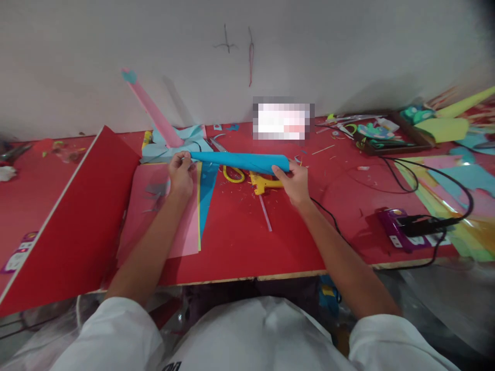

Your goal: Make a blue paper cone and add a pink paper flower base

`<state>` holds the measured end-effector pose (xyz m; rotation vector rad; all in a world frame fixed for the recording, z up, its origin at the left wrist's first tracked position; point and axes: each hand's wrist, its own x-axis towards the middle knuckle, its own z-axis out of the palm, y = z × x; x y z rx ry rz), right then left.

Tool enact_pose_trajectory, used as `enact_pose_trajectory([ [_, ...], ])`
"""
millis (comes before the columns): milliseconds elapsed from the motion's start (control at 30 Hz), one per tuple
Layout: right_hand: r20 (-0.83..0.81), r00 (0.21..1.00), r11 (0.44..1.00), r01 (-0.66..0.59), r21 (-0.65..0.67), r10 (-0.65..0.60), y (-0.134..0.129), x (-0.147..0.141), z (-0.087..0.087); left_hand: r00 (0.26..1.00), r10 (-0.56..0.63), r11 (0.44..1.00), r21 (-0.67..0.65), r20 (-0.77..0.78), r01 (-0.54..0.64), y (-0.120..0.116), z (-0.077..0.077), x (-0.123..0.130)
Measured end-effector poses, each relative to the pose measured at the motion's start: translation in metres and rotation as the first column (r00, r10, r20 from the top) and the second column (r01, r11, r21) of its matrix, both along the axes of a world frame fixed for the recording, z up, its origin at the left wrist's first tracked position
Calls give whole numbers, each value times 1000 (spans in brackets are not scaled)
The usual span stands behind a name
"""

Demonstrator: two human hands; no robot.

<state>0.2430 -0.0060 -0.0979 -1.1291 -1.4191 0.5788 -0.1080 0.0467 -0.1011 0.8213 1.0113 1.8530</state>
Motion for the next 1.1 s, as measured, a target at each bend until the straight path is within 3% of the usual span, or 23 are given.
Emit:
enact_pose_trajectory([
  [500,308,950,982,-3,187,-56,-16,-8,11,996,16,1000,-14,87,-15,0,0,-7],
  [567,449,891,976,-31,213,-69,-13,1,11,994,26,999,-29,107,-23,1,0,-10],
  [633,620,784,973,-116,199,-33,-9,11,11,990,43,998,-46,132,-37,2,-2,-11],
  [767,798,588,969,-246,18,134,-4,26,15,983,75,997,-48,166,-68,3,-5,-11],
  [933,827,490,948,-279,-151,276,-12,35,22,978,112,993,-59,178,-103,6,-7,-13],
  [1100,845,469,955,-256,-150,259,-20,37,18,963,138,988,-97,230,-118,10,-8,-18],
])
